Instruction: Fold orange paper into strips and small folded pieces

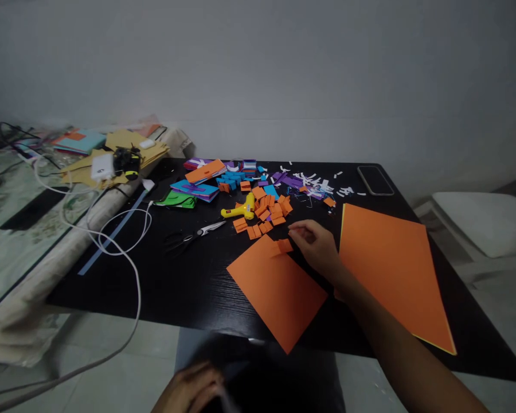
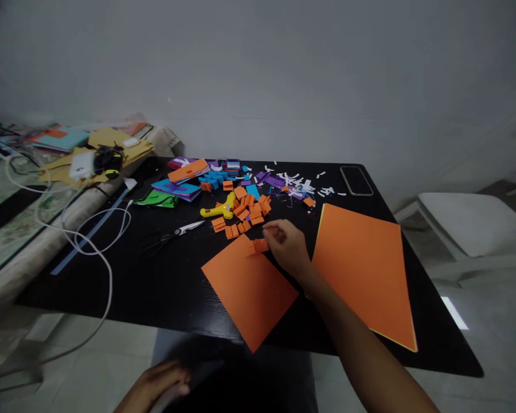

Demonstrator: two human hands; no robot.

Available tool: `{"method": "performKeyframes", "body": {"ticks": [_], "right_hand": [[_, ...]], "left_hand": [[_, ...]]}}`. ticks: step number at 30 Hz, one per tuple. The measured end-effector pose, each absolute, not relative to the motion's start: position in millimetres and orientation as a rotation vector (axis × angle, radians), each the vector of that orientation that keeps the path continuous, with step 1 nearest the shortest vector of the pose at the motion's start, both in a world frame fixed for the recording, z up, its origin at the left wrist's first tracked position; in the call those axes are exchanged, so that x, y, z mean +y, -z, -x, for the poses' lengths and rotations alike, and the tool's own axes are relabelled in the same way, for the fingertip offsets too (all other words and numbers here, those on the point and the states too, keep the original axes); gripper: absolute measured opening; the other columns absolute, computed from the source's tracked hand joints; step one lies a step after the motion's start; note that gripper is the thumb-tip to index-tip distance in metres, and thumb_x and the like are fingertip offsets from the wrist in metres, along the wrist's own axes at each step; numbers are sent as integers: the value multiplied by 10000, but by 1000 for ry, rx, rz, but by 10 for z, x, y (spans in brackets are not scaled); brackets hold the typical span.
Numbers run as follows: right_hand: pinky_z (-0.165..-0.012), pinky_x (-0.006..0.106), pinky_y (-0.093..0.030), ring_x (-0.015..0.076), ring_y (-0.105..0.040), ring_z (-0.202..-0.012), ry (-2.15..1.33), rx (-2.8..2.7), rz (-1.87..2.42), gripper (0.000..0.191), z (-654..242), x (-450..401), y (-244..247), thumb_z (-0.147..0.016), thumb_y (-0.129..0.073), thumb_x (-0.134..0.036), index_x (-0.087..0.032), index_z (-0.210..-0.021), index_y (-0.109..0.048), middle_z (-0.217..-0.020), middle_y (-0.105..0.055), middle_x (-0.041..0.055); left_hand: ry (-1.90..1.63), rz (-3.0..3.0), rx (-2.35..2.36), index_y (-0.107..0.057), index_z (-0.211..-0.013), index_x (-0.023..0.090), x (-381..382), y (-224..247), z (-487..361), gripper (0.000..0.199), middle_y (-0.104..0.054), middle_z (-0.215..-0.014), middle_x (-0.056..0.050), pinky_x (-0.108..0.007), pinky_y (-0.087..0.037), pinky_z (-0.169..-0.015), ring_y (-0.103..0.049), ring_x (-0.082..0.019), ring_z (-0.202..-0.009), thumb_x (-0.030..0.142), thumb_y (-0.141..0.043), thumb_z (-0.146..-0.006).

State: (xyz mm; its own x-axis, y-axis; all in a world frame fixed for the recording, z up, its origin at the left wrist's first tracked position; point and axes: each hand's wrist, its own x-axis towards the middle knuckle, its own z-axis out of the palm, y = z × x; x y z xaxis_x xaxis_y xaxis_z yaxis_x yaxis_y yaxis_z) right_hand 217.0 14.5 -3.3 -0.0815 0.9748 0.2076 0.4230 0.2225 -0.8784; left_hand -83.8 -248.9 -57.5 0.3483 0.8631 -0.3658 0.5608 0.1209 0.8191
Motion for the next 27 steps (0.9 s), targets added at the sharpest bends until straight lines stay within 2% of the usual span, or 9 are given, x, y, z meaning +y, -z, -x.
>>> {"method": "performKeyframes", "body": {"ticks": [7, 10, 13, 15, 17, 18, 20, 23, 27], "right_hand": [[-488, 235, -494, 161, -678, -628, -2039, -1891, 882, 315, -1879, -447, -338, -913, -680, -511, -199, -918, -732, -819, -706, 33], [-473, 212, -479, 101, -603, -497, -2387, -1916, 831, 278, -1812, -674, -406, -926, -690, -466, -189, -918, -663, -746, -677, -13], [-396, 188, -365, 66, -473, -410, -2360, -1683, 980, 308, -1817, -751, -403, -942, -659, -482, -207, -875, -539, -654, -617, -54], [-383, 181, -276, 60, -377, -393, -2196, -1477, 1065, 335, -1853, -738, -394, -933, -659, -529, -220, -945, -529, -550, -514, -97], [-376, 186, -228, 64, -314, -384, -2073, -1345, 1113, 395, -1899, -698, -397, -924, -643, -573, -220, -1074, -548, -506, -453, -120], [-368, 190, -220, 66, -302, -378, -2027, -1315, 1143, 426, -1918, -675, -405, -920, -634, -583, -215, -1118, -555, -504, -452, -121], [-347, 194, -220, 72, -298, -369, -1960, -1285, 1216, 439, -1936, -632, -428, -919, -607, -581, -200, -1135, -571, -508, -473, -113], [-326, 198, -210, 72, -302, -352, -1915, -1250, 1264, 377, -1896, -580, -465, -911, -576, -539, -195, -1067, -588, -519, -516, -95], [-326, 199, -177, 51, -294, -332, -1940, -1182, 1220, 291, -1779, -525, -475, -863, -600, -477, -208, -971, -575, -569, -543, -92]], "left_hand": [[-135, -2173, 1023, -683, -855, 239, -1650, -279, 492, 371, -703, -798, -4, -289, -397, -629, -641, -167, -703, 500, -503, -1048], [-227, -2405, 990, -713, -935, 236, -1331, -500, 413, 351, -713, -852, -22, -295, -409, -662, -632, -167, -712, 457, -476, -1068], [-254, -2468, 1045, -696, -889, 211, -1014, -632, 346, 325, -684, -825, -20, -289, -415, -669, -623, -169, -729, 383, -491, -1074], [-365, -2458, 1052, -690, -892, 206, -788, -665, 322, 270, -678, -831, -20, -282, -431, -679, -630, -174, -763, 358, -537, -1056], [-550, -2364, 1117, -697, -1031, 218, -526, -649, 330, 180, -697, -891, -18, -278, -476, -722, -651, -178, -807, 383, -634, -1001], [-645, -2324, 1185, -680, -1158, 223, -378, -623, 347, 225, -710, -952, -27, -294, -500, -777, -665, -189, -855, 369, -632, -993], [-749, -2276, 1392, -659, -1207, 211, -57, -544, 404, 247, -712, -998, -45, -328, -521, -837, -674, -211, -907, 294, -582, -988], [-532, -2278, 1893, -657, -1161, 165, 398, -388, 504, 254, -686, -1165, -136, -413, -506, -969, -644, -300, -1117, 195, -548, -933], [-398, -2262, 1968, -651, -1220, 134, 741, -184, 586, 350, -657, -1203, -197, -503, -484, -993, -611, -386, -1169, 224, -621, -883]]}}
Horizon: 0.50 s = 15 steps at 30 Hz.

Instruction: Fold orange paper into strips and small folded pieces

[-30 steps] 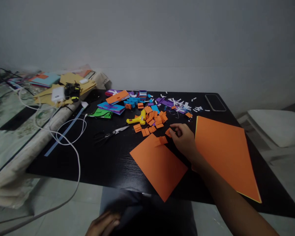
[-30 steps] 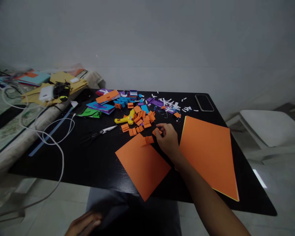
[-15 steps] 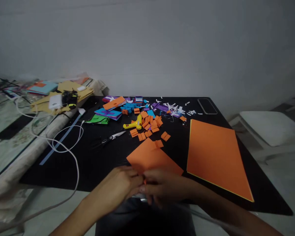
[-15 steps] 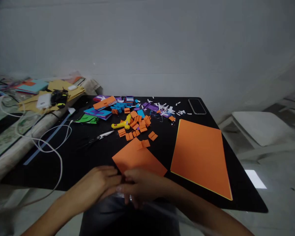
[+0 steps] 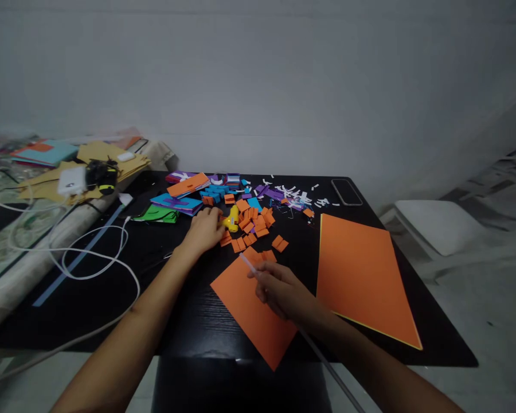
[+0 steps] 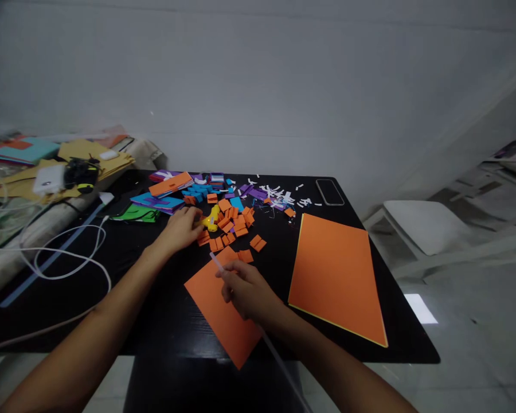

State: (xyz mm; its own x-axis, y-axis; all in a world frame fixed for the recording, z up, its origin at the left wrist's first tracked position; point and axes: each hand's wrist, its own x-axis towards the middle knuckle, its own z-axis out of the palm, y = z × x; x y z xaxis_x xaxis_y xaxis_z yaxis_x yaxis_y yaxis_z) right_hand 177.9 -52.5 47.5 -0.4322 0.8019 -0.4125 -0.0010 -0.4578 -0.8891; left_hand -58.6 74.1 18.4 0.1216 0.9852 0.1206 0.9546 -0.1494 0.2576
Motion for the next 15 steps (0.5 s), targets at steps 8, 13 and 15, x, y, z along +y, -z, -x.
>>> {"method": "performKeyframes", "body": {"ticks": [8, 13, 15], "right_hand": [[-337, 175, -195, 54, -342, -398, -1955, -1079, 1167, 236, -1672, -377, -376, -800, -676, -402, -224, -814, -521, -551, -411, -113], [-320, 189, -266, 84, -440, -427, -1949, -1104, 1178, 226, -1650, -281, -385, -783, -670, -412, -220, -841, -567, -591, -499, -79], [-322, 190, -280, 98, -482, -458, -1937, -1101, 1192, 237, -1652, -235, -417, -769, -675, -405, -217, -892, -602, -616, -523, -68]], "left_hand": [[-399, -2280, 1891, -653, -1312, 207, 813, 50, 652, 385, -647, -1084, -138, -449, -499, -918, -624, -335, -1050, 241, -610, -931], [-548, -2348, 1806, -612, -1368, 175, 751, -9, 751, 416, -617, -1118, -151, -461, -487, -962, -586, -324, -1049, 240, -553, -962], [-644, -2374, 1704, -623, -1344, 178, 703, -56, 792, 394, -617, -1086, -140, -466, -494, -953, -585, -322, -1034, 280, -540, -972]]}}
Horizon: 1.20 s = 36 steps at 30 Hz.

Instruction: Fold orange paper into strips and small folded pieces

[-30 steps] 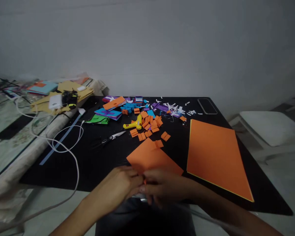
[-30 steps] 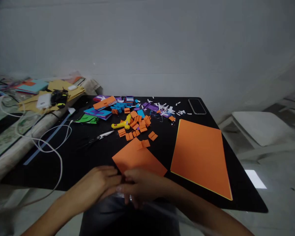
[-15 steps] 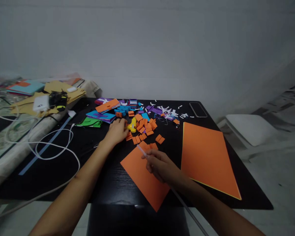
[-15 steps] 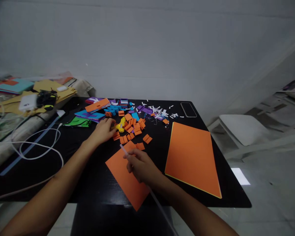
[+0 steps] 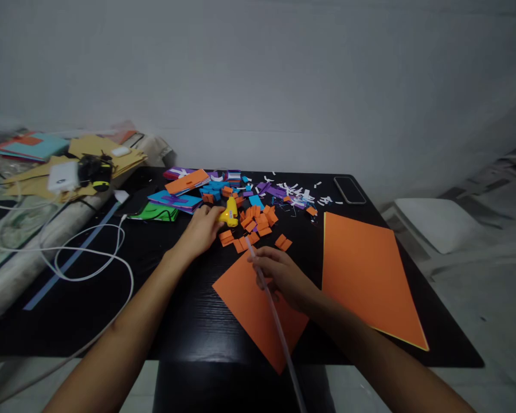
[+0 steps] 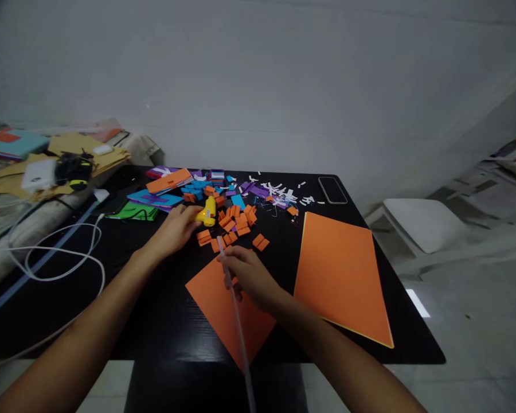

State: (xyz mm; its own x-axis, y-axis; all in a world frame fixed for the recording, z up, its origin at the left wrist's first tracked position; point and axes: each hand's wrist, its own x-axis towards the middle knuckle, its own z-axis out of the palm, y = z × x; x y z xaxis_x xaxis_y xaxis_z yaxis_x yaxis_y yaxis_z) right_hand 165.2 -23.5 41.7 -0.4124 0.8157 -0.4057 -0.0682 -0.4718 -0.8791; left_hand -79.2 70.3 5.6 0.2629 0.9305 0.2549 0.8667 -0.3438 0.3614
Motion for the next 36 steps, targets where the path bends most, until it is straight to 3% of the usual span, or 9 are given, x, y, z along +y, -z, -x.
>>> {"method": "performKeyframes", "body": {"ticks": [6, 9, 12, 15, 17, 22, 27, 36], "right_hand": [[-339, 193, -238, 103, -519, -505, -1853, -1033, 1219, 282, -1651, -71, -520, -726, -717, -429, -202, -867, -626, -657, -521, -49], [-362, 198, -251, 105, -521, -523, -1812, -1009, 1226, 287, -1639, 50, -533, -731, -736, -431, -194, -858, -637, -687, -531, -37], [-391, 201, -243, 85, -472, -508, -1720, -969, 1199, 235, -1630, 241, -522, -734, -733, -367, -180, -851, -651, -720, -565, -20], [-405, 204, -175, 53, -325, -456, -1686, -933, 1176, 241, -1610, 435, -516, -740, -735, -331, -188, -689, -548, -613, -474, -48], [-408, 208, -157, 50, -306, -454, -1693, -916, 1143, 261, -1580, 508, -520, -746, -742, -314, -193, -677, -522, -607, -470, -51], [-401, 194, -167, 49, -315, -441, -1705, -950, 1127, 172, -1472, 570, -523, -787, -720, -289, -189, -791, -579, -607, -468, -68], [-394, 188, -145, 49, -199, -401, -1594, -891, 1146, 100, -1416, 682, -528, -886, -662, -253, -209, -879, -573, -524, -281, -133], [-380, 194, -151, 48, -187, -416, -1603, -956, 1078, 302, -1239, 682, -451, -846, -825, -349, -217, -812, -555, -496, -263, -133]], "left_hand": [[-927, -2177, 1488, -625, -1242, 203, 584, -62, 852, 357, -660, -1100, -94, -415, -499, -954, -628, -273, -1042, 434, -448, -1036], [-1050, -1940, 1454, -626, -1033, 203, 571, 4, 857, 357, -654, -941, -59, -365, -517, -814, -628, -230, -865, 510, -443, -1036], [-1179, -1611, 1342, -599, -918, 205, 566, 35, 844, 375, -617, -812, -15, -310, -518, -701, -601, -178, -720, 570, -540, -982], [-1287, -1332, 1249, -594, -897, 199, 556, 4, 825, 414, -616, -790, 6, -278, -538, -644, -597, -140, -649, 603, -678, -872], [-1312, -1257, 1231, -592, -894, 194, 548, -32, 818, 438, -612, -772, 11, -265, -547, -607, -595, -128, -617, 614, -701, -840], [-1361, -1067, 1172, -579, -856, 186, 541, -90, 808, 431, -622, -718, 3, -251, -534, -529, -616, -133, -577, 583, -741, -811], [-1392, -946, 1110, -554, -846, 195, 532, -110, 777, 411, -630, -681, 2, -270, -543, -523, -652, -160, -583, 550, -757, -804], [-1360, -1153, 1084, -610, -778, 181, 447, -118, 721, 408, -622, -644, -1, -268, -483, -568, -586, -142, -560, 564, -742, -835]]}}
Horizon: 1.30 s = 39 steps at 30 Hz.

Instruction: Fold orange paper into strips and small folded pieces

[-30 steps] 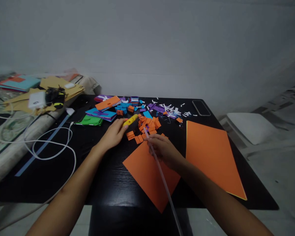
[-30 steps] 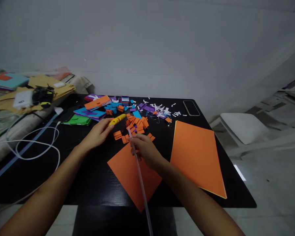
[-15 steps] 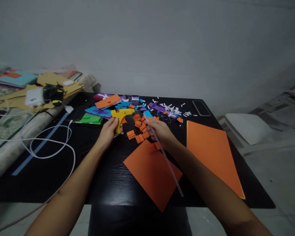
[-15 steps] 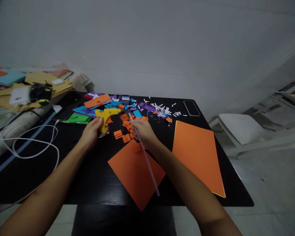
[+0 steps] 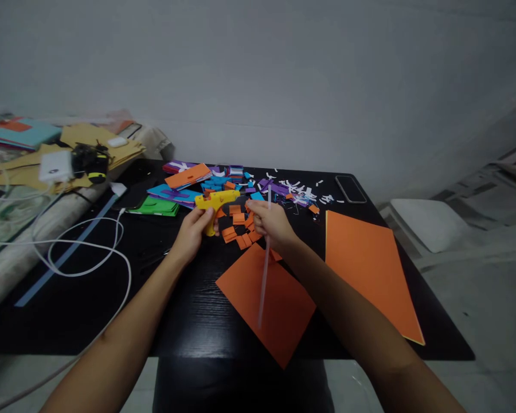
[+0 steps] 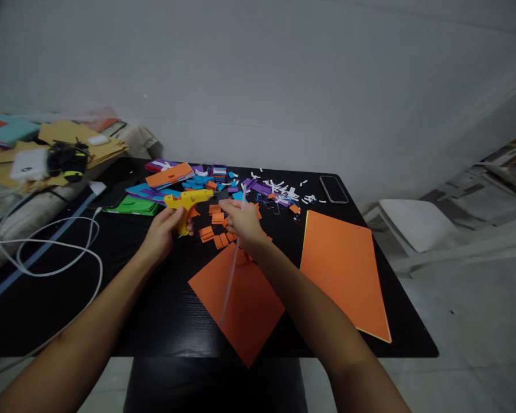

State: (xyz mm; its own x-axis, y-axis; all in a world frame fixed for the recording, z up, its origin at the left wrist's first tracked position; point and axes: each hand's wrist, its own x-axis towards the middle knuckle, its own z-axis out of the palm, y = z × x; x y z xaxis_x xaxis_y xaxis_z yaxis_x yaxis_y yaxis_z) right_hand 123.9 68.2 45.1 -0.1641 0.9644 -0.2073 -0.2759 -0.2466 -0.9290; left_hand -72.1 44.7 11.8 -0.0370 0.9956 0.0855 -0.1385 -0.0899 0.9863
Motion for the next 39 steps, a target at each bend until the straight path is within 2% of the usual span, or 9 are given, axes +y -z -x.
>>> {"method": "performKeyframes", "body": {"ticks": [6, 11, 16, 21, 24, 29, 35, 39], "right_hand": [[-376, 204, -145, 50, -174, -438, -1679, -805, 1005, 374, -1156, 680, -463, -827, -813, -281, -225, -701, -465, -525, -246, -120], [-380, 206, -131, 56, -148, -443, -1815, -853, 1048, 226, -1121, 611, -500, -822, -789, -252, -210, -771, -572, -507, -230, -129], [-378, 206, -144, 51, -154, -426, -1751, -855, 1040, 331, -1082, 589, -496, -829, -783, -234, -226, -691, -482, -505, -222, -126], [-375, 200, -131, 49, -186, -402, -1628, -898, 1147, 198, -1074, 623, -427, -855, -758, -248, -207, -775, -581, -476, -262, -127], [-379, 200, -130, 45, -185, -399, -1630, -919, 1145, 228, -1117, 611, -412, -836, -770, -257, -211, -753, -563, -473, -261, -132], [-376, 195, -145, 45, -194, -409, -1606, -953, 1142, 255, -1327, 604, -437, -816, -782, -272, -208, -724, -553, -490, -268, -125], [-353, 173, -155, 37, -190, -413, -1363, -885, 1319, 463, -1901, 934, -400, -805, -795, -202, -237, -607, -378, -469, -252, -126], [-325, 169, -138, 32, -207, -387, -1270, -817, 1472, 479, -2285, 1199, -356, -766, -858, -171, -236, -609, -410, -428, -290, -128]], "left_hand": [[-1361, -1298, 1121, -639, -810, 195, 399, -160, 678, 395, -621, -642, 2, -284, -472, -590, -576, -162, -581, 577, -741, -836], [-1381, -1322, 1124, -647, -828, 200, 384, -192, 647, 414, -611, -654, 6, -296, -485, -591, -569, -167, -579, 596, -764, -801], [-1374, -1308, 1121, -676, -908, 188, 390, -185, 638, 428, -614, -677, 11, -291, -483, -590, -568, -161, -577, 582, -785, -782], [-1371, -1321, 1129, -676, -880, 183, 386, -174, 630, 430, -618, -702, 1, -282, -478, -579, -565, -157, -582, 593, -773, -794], [-1380, -1319, 1140, -649, -812, 190, 392, -167, 623, 430, -596, -653, 4, -280, -477, -571, -550, -159, -573, 605, -765, -803], [-1433, -1309, 1160, -651, -813, 200, 414, -143, 628, 435, -590, -647, 13, -267, -472, -546, -542, -153, -565, 618, -771, -802], [-1434, -1289, 1176, -649, -788, 200, 426, -114, 636, 418, -584, -614, 13, -265, -466, -552, -553, -156, -561, 602, -755, -824], [-1435, -1294, 1197, -653, -799, 198, 433, -102, 637, 398, -580, -610, 15, -266, -453, -550, -550, -157, -558, 584, -743, -836]]}}
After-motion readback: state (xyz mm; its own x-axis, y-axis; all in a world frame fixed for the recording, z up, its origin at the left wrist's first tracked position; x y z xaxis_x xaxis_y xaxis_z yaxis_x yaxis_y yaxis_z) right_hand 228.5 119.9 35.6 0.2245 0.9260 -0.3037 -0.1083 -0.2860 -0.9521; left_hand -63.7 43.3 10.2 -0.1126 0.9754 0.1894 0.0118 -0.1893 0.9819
